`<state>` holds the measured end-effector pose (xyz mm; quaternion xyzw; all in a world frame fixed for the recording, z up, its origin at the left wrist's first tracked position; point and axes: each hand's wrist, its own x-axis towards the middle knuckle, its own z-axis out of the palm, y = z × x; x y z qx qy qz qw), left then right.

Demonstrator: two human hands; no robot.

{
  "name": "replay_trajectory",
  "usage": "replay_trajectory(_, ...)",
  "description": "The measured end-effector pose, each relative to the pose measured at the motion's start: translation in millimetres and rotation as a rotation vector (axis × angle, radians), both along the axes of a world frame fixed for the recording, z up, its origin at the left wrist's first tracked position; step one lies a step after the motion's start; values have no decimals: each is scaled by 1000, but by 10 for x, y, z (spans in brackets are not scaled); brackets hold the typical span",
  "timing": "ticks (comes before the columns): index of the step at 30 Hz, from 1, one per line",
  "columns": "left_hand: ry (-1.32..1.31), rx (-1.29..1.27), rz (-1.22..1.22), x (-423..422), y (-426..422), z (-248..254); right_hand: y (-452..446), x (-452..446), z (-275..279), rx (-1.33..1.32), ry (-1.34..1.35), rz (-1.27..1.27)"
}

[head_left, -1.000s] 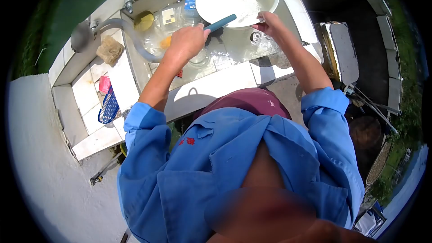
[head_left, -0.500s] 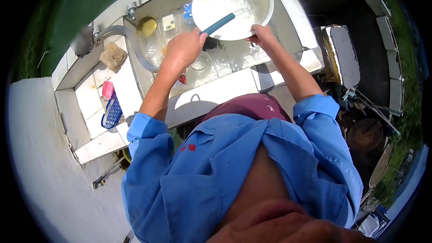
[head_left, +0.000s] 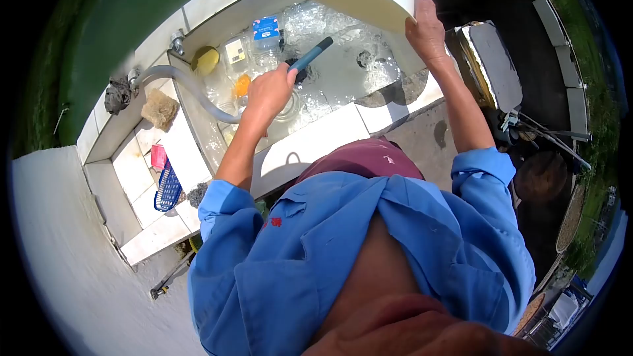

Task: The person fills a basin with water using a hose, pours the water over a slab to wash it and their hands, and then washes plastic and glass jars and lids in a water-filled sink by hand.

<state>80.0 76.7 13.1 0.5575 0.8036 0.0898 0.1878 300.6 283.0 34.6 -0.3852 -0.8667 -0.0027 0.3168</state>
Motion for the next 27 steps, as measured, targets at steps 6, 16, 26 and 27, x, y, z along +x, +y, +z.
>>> replay_trajectory(6, -6, 66, -31, 0, 220, 150, -3, 158, -245, -649, 446, -187)
replay_trajectory(16, 69, 29, -171, -244, 959, 357, -170, 448, -540, -1387, 1023, -283)
replay_trajectory(26, -26, 29, -238, -311, 1057, 225, -26, 412, -615, -1491, 1234, -254)
replay_trajectory(27, -22, 28, -244, -308, 1067, 227, 6, 417, -631, -1500, 1219, -265)
